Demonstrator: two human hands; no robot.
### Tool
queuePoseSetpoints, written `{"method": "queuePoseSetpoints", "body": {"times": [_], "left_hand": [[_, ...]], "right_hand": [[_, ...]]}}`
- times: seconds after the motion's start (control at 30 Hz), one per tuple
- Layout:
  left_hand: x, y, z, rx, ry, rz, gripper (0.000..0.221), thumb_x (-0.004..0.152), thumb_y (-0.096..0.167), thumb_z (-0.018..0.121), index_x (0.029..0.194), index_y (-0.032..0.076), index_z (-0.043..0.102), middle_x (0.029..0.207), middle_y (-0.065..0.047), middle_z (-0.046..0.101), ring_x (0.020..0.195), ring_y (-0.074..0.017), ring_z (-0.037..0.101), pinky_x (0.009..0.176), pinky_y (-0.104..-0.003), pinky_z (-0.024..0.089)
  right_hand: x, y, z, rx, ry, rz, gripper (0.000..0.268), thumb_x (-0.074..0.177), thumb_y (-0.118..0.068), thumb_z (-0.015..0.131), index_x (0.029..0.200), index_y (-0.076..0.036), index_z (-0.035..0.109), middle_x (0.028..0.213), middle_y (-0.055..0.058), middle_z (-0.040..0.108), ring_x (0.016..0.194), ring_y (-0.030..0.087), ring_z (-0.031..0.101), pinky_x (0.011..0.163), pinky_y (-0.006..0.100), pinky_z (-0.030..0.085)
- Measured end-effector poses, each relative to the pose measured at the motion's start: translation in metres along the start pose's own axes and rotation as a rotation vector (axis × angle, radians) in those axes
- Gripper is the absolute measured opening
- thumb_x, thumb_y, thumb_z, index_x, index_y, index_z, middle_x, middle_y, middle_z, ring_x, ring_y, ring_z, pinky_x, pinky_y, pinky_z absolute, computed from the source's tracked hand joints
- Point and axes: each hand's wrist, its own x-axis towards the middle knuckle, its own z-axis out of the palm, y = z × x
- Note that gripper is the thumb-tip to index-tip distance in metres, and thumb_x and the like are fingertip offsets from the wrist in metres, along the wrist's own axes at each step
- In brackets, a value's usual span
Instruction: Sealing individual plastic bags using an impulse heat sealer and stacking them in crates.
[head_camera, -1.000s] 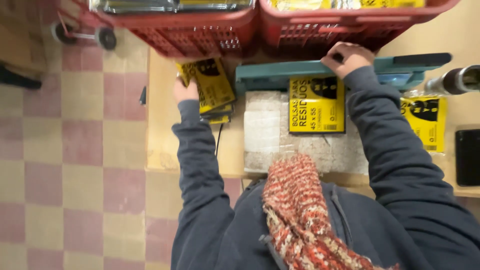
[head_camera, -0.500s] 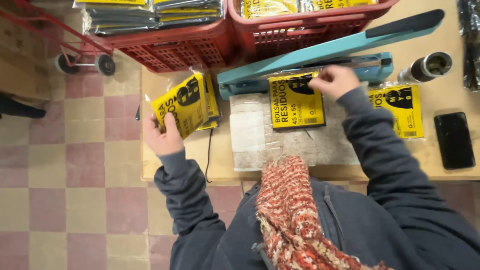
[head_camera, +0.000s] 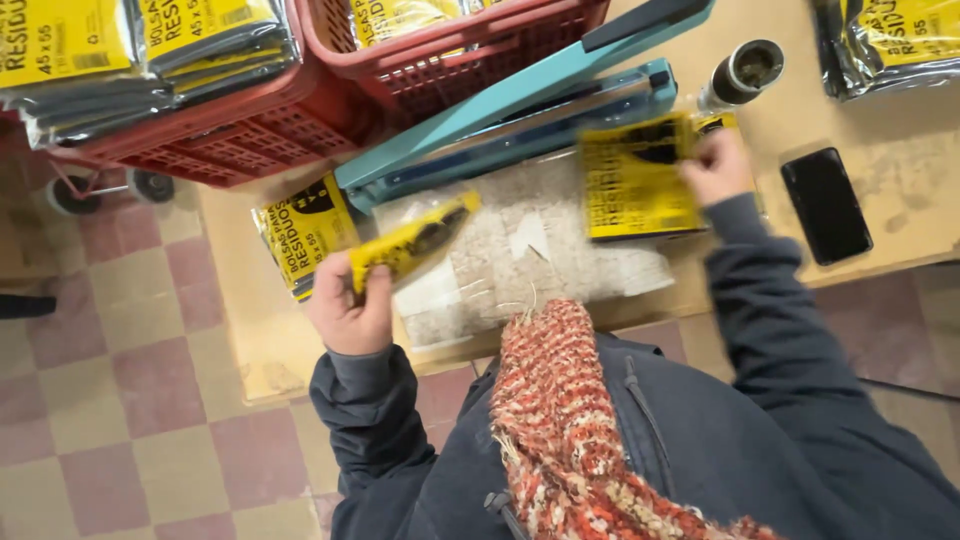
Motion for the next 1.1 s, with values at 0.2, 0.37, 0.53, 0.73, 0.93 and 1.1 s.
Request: {"method": "queuePoseSetpoints", "body": {"times": [0.2,0.37,0.53,0.73,0.93,1.1], "left_hand": [[-0.016,-0.013,0.054,0.089,-0.149,0.07,0.018,0.096,0.003,0.071,0.112,-0.002,0.066,0.097,-0.005,0.067,0.09,-0.0106,0.062,0.082,-0.026,0.051],[-0.034,-0.043,0.093,-0.164,-0.191,-0.099,0.013,0.102,0.008,0.065,0.111,-0.001,0.068,0.101,-0.002,0.068,0.093,-0.0095,0.061,0.086,-0.025,0.051],[-0.037,-0.102,0.113,-0.391,-0.113,-0.257,0.016,0.103,0.007,0.061,0.115,-0.001,0.066,0.107,0.001,0.066,0.098,-0.0093,0.06,0.089,-0.025,0.05],[0.001,-0.161,0.104,0.026,0.017,-0.029,0.011,0.105,0.008,0.067,0.112,0.0,0.07,0.099,-0.007,0.07,0.092,-0.0136,0.065,0.086,-0.026,0.052],[0.046,-0.191,0.115,0.271,0.169,-0.251,0.019,0.09,0.019,0.073,0.103,0.008,0.065,0.077,-0.006,0.07,0.067,-0.0199,0.068,0.065,-0.034,0.055],[0.068,-0.209,0.122,0.634,0.155,-0.117,0.022,0.091,0.021,0.072,0.091,0.008,0.055,0.074,-0.014,0.065,0.071,-0.0402,0.064,0.063,-0.051,0.05]], "right_hand": [[0.0,0.085,-0.082,-0.159,0.109,0.107,0.026,0.093,-0.014,0.077,0.103,-0.002,0.057,0.095,0.007,0.061,0.084,0.018,0.058,0.078,0.035,0.051],[-0.014,-0.074,-0.045,-0.496,-0.005,-0.242,0.048,0.084,-0.034,0.085,0.116,-0.005,0.063,0.114,0.012,0.064,0.11,0.027,0.06,0.095,0.04,0.049],[-0.033,-0.157,0.028,0.854,-0.839,-0.145,0.062,0.092,-0.043,0.075,0.135,-0.002,0.056,0.13,0.004,0.061,0.124,0.014,0.057,0.106,0.031,0.044],[-0.012,-0.129,0.111,0.609,-0.496,0.13,0.018,0.108,-0.014,0.068,0.101,0.003,0.07,0.086,-0.003,0.063,0.08,0.006,0.053,0.071,0.024,0.044],[0.02,-0.139,0.154,0.164,-0.178,-0.144,0.017,0.1,-0.016,0.072,0.105,-0.001,0.073,0.092,0.01,0.072,0.08,0.017,0.069,0.074,0.032,0.054],[0.039,-0.174,0.164,-0.095,-0.048,-0.118,0.016,0.094,-0.019,0.074,0.1,-0.008,0.064,0.086,0.012,0.073,0.08,0.034,0.071,0.069,0.044,0.054]]}}
